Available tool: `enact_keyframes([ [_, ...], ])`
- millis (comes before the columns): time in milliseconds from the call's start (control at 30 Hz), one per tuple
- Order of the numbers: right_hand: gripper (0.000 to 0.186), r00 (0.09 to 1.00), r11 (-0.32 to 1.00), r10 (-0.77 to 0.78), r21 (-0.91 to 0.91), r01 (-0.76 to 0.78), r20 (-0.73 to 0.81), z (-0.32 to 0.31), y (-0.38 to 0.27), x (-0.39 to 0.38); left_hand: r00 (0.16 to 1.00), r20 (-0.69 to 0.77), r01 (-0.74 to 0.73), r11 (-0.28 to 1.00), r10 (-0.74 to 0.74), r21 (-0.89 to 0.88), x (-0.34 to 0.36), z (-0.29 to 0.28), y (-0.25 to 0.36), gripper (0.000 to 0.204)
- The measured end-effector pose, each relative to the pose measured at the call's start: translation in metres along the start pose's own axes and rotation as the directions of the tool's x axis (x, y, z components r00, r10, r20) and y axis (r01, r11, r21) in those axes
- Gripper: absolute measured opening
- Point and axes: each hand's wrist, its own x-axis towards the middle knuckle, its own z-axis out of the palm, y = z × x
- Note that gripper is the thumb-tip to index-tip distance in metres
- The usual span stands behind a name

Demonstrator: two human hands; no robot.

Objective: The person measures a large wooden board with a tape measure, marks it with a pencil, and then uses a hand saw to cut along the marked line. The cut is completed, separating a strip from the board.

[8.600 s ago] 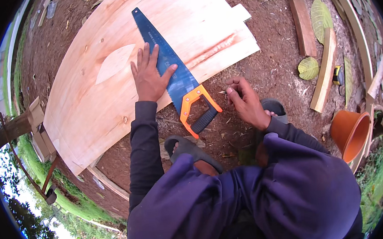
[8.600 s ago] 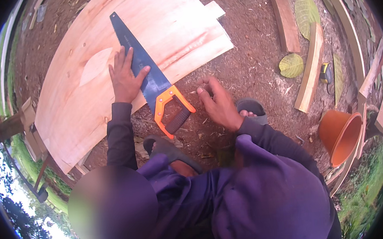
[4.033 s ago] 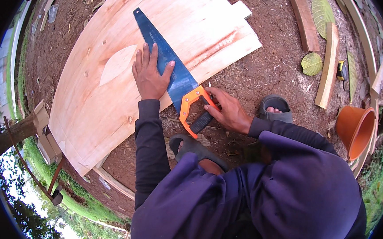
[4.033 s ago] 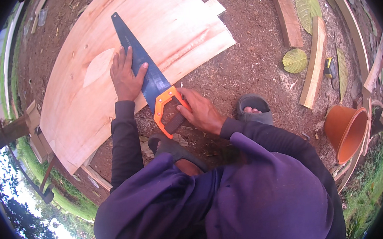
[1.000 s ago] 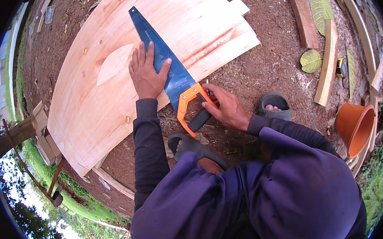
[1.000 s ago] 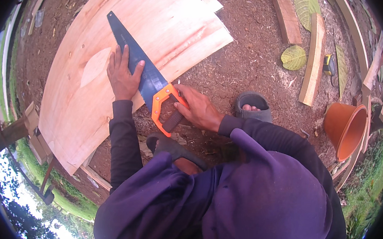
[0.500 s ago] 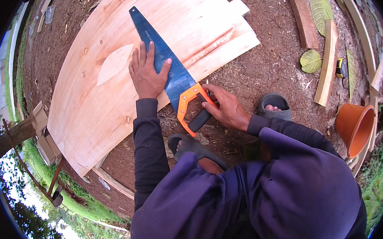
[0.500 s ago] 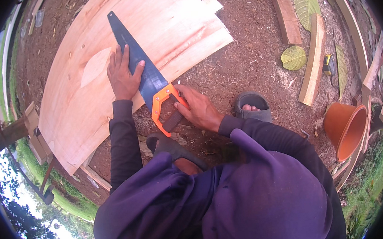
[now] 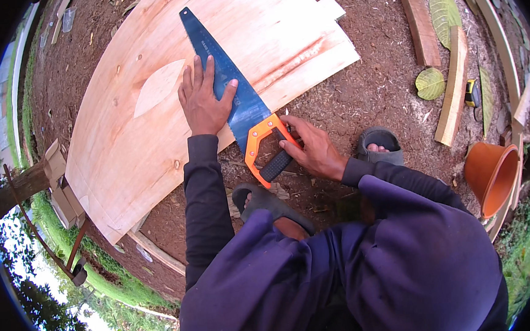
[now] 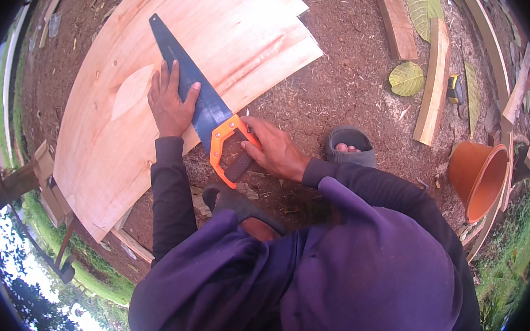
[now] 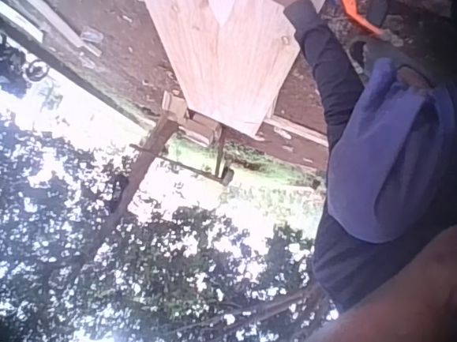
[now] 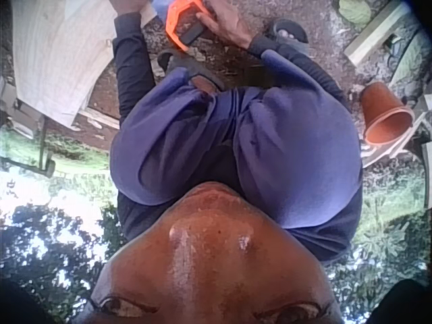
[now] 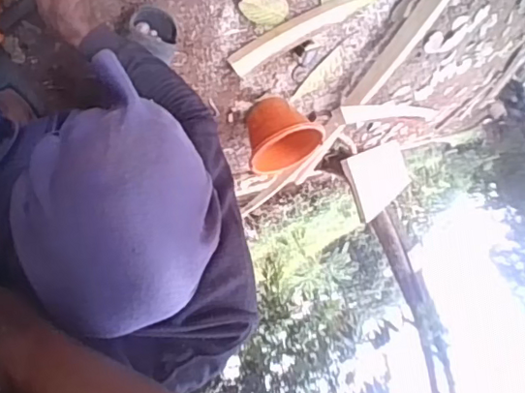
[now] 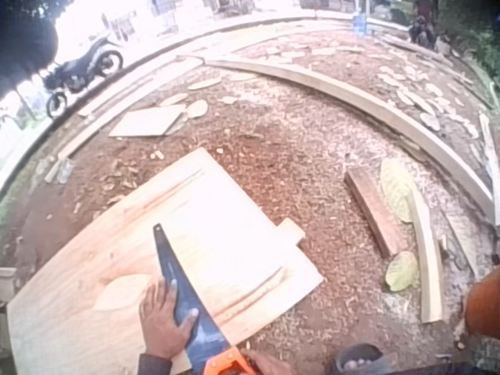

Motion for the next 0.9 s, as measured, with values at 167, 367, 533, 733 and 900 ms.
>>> enact_keyframes([
  [167,0.052,0.998,0.998,0.044,0.034,-0.045,0.036,-0.0021,-0.0052,0.0004,1.000,0.011,0.008,1.000,-0.008,0.013,0.0000,0.0002,-0.0002,0.076],
  [367,0.051,0.997,0.998,0.058,0.035,-0.059,0.040,-0.0026,-0.0067,0.0004,1.000,0.019,0.014,1.000,-0.014,0.013,0.0000,-0.0004,0.0002,0.076],
  [533,0.051,0.998,0.998,0.050,0.039,-0.051,0.037,-0.0020,-0.0064,0.0007,1.000,0.016,0.011,1.000,-0.011,0.015,0.0001,0.0006,-0.0004,0.076],
  [733,0.052,0.998,0.998,0.055,0.036,-0.056,0.038,-0.0013,-0.0044,0.0002,1.000,0.015,0.010,1.000,-0.010,0.012,0.0004,0.0002,0.0005,0.076],
  [900,0.053,0.998,0.998,0.047,0.045,-0.048,0.028,-0.0008,-0.0030,-0.0005,1.000,0.021,0.002,1.000,-0.002,0.013,0.0009,-0.0005,-0.0006,0.077],
])
